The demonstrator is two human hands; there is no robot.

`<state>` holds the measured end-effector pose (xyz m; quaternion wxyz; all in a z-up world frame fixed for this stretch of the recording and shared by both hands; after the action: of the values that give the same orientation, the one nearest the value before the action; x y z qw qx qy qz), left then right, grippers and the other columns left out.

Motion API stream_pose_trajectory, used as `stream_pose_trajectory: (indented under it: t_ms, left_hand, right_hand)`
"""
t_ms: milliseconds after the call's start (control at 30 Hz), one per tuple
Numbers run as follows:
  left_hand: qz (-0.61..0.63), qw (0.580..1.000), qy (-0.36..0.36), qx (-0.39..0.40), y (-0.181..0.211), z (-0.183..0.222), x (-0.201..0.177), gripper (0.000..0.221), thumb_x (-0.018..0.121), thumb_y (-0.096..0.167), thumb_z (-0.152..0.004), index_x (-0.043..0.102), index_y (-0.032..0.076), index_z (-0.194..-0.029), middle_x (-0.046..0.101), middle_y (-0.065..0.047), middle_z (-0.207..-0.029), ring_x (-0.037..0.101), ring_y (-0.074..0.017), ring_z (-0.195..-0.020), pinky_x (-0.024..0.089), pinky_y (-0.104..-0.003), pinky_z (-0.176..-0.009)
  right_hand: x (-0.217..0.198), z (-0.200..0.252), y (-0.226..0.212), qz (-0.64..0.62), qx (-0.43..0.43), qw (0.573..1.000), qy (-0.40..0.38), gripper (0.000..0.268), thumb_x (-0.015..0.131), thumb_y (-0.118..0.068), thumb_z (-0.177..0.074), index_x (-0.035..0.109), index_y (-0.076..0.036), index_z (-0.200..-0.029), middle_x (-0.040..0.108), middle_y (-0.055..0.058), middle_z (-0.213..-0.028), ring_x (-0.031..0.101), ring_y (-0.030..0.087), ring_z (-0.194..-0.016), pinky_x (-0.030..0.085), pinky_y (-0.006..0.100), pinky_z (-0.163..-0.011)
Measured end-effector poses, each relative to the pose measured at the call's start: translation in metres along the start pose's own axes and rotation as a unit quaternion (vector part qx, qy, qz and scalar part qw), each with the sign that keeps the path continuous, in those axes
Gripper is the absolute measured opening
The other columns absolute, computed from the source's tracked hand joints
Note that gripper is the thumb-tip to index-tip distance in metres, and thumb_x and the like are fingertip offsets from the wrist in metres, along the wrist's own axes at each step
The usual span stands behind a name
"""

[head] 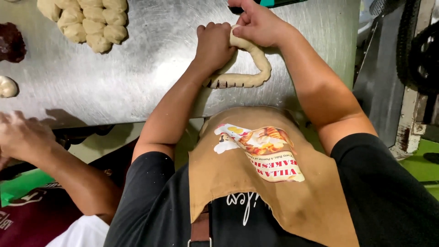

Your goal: Shaping dough into a filled ring pastry by rolling, filling, and making decorative cuts with a knife.

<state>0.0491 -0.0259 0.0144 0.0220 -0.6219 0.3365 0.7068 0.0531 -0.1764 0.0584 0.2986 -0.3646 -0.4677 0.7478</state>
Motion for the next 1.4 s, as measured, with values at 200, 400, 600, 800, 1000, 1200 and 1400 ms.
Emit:
stream_pose_trajectory:
  t_ms: [200,400,600,800,1000,1200,1400]
  left_hand:
    - [-0.06,0.998,0.015,0.024,-0.005,-0.01,0.002,0.024,0.073,0.033,-0.078,0.065,0.011,-0.084,0.069,-0.009,-0.078,0.061,-0.0364,-0.08,0.039,-0.05,-0.078]
    - [-0.055,0.997,0.033,0.031,-0.009,-0.007,0.0,0.031,0.078,0.029,-0.074,0.062,0.012,-0.094,0.07,-0.007,-0.078,0.062,-0.0354,-0.081,0.039,-0.05,-0.075]
    - [-0.085,0.988,0.117,0.049,-0.015,-0.007,0.012,0.015,0.071,0.028,-0.07,0.062,0.016,-0.071,0.06,-0.002,-0.073,0.052,-0.031,-0.089,0.036,-0.048,-0.073]
    - [0.094,0.994,-0.046,-0.029,0.001,0.005,-0.015,0.024,0.062,0.019,-0.077,0.052,0.012,-0.098,0.064,-0.006,-0.089,0.053,-0.0328,-0.097,0.033,-0.046,-0.087]
    - [0.132,0.982,-0.105,-0.084,-0.003,0.004,-0.02,0.021,0.056,0.017,-0.078,0.051,0.014,-0.098,0.064,-0.009,-0.093,0.052,-0.0319,-0.101,0.033,-0.046,-0.088]
    - [-0.044,0.999,0.0,-0.005,-0.012,-0.002,0.009,0.013,0.061,0.021,-0.077,0.061,0.014,-0.088,0.069,-0.009,-0.079,0.056,-0.036,-0.09,0.035,-0.05,-0.079]
    - [-0.108,0.989,0.091,0.035,-0.007,0.016,-0.015,0.093,0.09,0.053,-0.074,0.048,0.006,-0.143,0.053,-0.014,-0.12,0.049,-0.0377,-0.107,0.034,-0.055,-0.096]
  right_hand:
    - [0.002,0.01,-0.019,0.23,-0.073,0.97,0.022,0.078,0.085,-0.018,-0.086,0.045,-0.003,-0.151,0.048,0.019,-0.145,0.051,0.035,-0.131,0.04,0.042,-0.108]
    - [0.017,0.004,-0.026,0.447,-0.068,0.892,0.021,0.062,0.072,-0.024,-0.09,0.05,-0.002,-0.143,0.065,0.023,-0.115,0.062,0.045,-0.103,0.044,0.056,-0.09]
    - [0.033,-0.018,0.016,0.667,-0.082,0.735,0.091,0.024,0.067,-0.039,-0.086,0.066,-0.019,-0.097,0.071,-0.001,-0.088,0.069,0.023,-0.075,0.046,0.04,-0.072]
    - [0.017,-0.018,0.009,0.58,-0.057,0.811,0.055,0.02,0.066,-0.028,-0.084,0.064,-0.014,-0.098,0.07,0.009,-0.094,0.068,0.034,-0.081,0.045,0.048,-0.075]
    - [0.02,-0.022,0.011,0.552,-0.046,0.832,0.026,0.028,0.066,-0.026,-0.08,0.061,-0.01,-0.103,0.07,0.011,-0.099,0.068,0.038,-0.086,0.046,0.054,-0.081]
    - [0.025,-0.024,0.022,0.578,-0.066,0.811,0.064,0.018,0.068,-0.026,-0.072,0.066,-0.017,-0.088,0.07,0.003,-0.087,0.067,0.033,-0.085,0.043,0.048,-0.077]
    - [0.033,-0.024,0.031,0.58,-0.077,0.803,0.117,0.042,0.072,-0.033,-0.074,0.069,-0.009,-0.108,0.059,0.013,-0.104,0.056,0.037,-0.098,0.044,0.051,-0.08]
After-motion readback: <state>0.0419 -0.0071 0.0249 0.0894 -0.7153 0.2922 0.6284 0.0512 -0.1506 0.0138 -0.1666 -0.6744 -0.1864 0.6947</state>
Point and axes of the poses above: each hand's wrist, its own z-axis away from the middle knuckle, its own x-axis out of the palm, y = z × x, the point moved 4 cm from there along -z, towards the middle knuckle
